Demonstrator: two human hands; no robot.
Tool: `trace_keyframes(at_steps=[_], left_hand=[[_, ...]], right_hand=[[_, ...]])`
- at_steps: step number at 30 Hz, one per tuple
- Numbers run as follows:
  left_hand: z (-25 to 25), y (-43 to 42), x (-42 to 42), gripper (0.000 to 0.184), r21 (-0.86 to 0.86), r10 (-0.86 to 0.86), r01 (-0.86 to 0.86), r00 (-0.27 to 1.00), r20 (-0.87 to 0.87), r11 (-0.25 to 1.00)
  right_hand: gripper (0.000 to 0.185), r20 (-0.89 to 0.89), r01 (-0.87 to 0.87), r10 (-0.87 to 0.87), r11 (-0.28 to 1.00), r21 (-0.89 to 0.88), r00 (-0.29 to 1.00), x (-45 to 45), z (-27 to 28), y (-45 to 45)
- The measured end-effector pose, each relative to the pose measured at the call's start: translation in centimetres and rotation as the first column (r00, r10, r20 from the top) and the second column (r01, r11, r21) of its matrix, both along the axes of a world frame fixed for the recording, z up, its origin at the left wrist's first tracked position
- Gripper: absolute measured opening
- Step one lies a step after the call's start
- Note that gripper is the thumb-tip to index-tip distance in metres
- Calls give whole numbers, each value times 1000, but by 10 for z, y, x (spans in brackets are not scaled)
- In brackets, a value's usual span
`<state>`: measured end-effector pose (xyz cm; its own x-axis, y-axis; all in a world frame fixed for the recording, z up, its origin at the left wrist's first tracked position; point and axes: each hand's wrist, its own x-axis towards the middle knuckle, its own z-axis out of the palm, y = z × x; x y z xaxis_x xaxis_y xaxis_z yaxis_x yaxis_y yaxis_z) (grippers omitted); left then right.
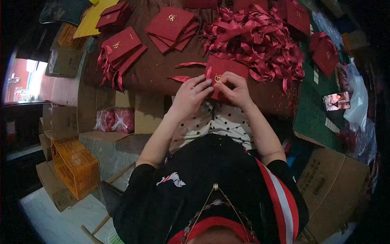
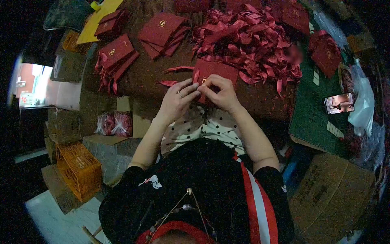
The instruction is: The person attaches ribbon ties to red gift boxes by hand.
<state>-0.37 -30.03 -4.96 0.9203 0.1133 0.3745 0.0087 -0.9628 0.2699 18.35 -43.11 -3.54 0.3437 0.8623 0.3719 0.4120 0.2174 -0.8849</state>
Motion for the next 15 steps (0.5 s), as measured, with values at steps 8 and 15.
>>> trace_keyframes(at_steps=[8, 15], left_hand=[[59, 0, -47, 22, -52, 179, -187, 769, 614, 981], [57, 40, -24, 21, -553, 506, -330, 839, 199, 765]], right_hand=[[14, -201, 317, -276, 924, 215, 940, 28, -13, -43], [11, 251, 376, -392, 920, 110, 885, 42, 20, -29]])
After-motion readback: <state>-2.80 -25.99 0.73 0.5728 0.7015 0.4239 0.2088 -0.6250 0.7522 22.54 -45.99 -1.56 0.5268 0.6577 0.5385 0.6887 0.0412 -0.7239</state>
